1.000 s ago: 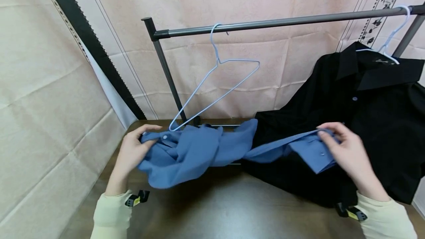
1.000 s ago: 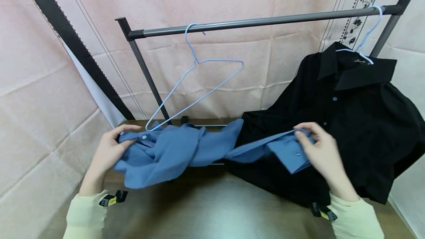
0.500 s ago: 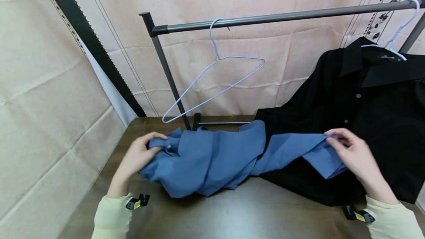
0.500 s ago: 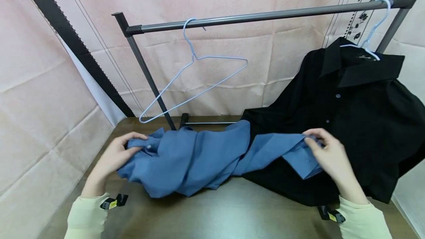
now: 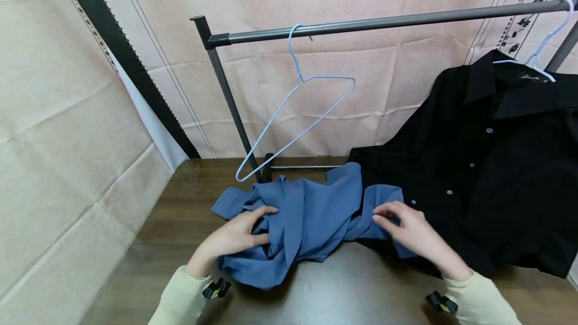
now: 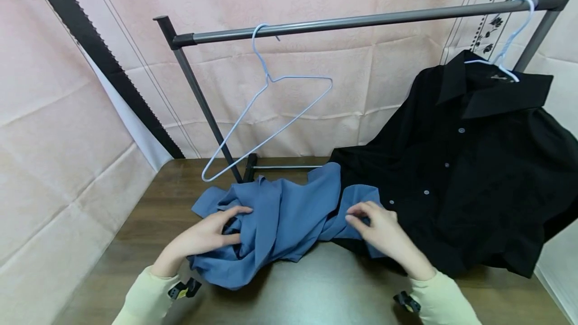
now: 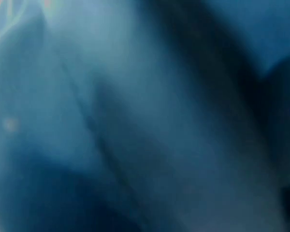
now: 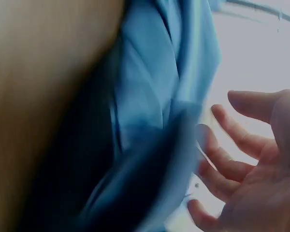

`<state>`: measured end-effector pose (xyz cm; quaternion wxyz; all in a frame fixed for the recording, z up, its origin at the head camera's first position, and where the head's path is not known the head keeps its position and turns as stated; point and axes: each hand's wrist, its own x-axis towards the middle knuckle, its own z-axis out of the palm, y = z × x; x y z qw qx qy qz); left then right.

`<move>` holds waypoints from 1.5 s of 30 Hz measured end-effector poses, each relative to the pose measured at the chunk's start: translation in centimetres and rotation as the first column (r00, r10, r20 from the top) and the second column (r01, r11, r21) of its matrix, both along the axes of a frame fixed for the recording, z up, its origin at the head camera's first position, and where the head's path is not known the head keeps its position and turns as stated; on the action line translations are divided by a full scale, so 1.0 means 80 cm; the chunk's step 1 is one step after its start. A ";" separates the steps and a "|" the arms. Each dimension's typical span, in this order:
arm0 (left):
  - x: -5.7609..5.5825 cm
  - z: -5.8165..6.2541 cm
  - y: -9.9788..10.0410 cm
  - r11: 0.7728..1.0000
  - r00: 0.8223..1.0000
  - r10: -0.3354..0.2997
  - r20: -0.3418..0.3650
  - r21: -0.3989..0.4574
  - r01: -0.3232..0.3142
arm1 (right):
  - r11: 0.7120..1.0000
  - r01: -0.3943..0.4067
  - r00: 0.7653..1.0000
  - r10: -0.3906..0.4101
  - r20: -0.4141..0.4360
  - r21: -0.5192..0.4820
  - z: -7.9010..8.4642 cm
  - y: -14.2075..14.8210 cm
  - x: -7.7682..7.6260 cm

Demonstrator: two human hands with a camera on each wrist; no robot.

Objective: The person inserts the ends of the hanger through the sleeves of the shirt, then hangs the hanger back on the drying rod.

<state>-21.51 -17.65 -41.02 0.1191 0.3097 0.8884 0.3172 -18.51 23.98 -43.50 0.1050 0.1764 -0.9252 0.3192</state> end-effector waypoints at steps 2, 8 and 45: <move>0.002 -0.003 0.013 1.000 1.000 -0.022 0.019 -0.013 0.023 | 0.998 -0.061 0.998 0.061 0.025 0.009 -0.006 -0.021 0.003; 0.012 -0.011 0.045 0.999 0.997 -0.020 0.080 -0.041 0.023 | 0.953 -0.290 0.917 0.303 0.259 -0.090 -0.017 -0.076 0.007; 0.017 0.016 -0.006 0.959 0.987 0.157 0.018 0.237 -0.157 | 0.979 0.055 0.991 -0.029 0.132 -0.195 0.000 -0.032 0.000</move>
